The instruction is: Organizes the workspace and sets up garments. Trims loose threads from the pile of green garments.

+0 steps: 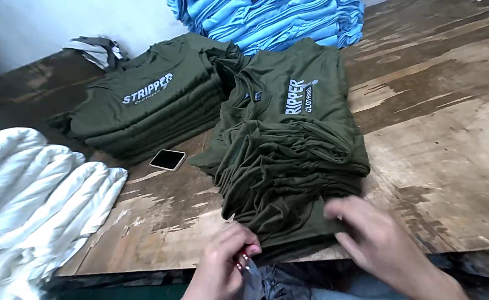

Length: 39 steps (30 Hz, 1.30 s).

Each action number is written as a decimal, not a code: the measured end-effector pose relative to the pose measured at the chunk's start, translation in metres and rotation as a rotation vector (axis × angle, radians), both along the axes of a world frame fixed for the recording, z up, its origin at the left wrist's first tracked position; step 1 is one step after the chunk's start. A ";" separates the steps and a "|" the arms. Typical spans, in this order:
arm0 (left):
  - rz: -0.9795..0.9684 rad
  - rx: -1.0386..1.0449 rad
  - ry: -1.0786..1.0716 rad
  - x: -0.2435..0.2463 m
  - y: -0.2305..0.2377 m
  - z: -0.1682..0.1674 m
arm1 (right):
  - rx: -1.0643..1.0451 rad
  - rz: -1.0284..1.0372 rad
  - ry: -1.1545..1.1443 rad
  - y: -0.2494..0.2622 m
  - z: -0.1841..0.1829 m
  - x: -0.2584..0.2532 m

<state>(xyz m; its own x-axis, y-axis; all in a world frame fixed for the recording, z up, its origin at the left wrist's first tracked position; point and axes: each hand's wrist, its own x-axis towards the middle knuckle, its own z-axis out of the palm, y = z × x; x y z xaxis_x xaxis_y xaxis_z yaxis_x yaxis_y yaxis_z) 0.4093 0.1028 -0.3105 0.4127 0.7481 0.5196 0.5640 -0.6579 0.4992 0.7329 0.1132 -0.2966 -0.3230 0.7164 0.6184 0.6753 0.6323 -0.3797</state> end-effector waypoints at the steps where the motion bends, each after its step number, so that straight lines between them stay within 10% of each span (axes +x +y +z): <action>1: 0.040 0.012 0.059 0.005 -0.002 -0.004 | 0.024 0.135 -0.011 -0.008 -0.006 0.012; 7: 0.409 0.123 0.115 0.064 -0.014 0.007 | -0.366 0.395 -0.245 -0.033 0.004 0.047; 13: 0.653 0.353 0.039 0.123 0.010 0.011 | 0.034 0.000 -0.172 -0.017 -0.009 0.008; 23: 0.284 0.209 0.153 0.121 -0.005 0.006 | -0.466 0.460 -0.397 -0.032 0.010 0.056; 39: 0.347 0.421 0.336 0.151 -0.003 -0.006 | -0.474 0.331 -0.429 -0.042 0.005 0.047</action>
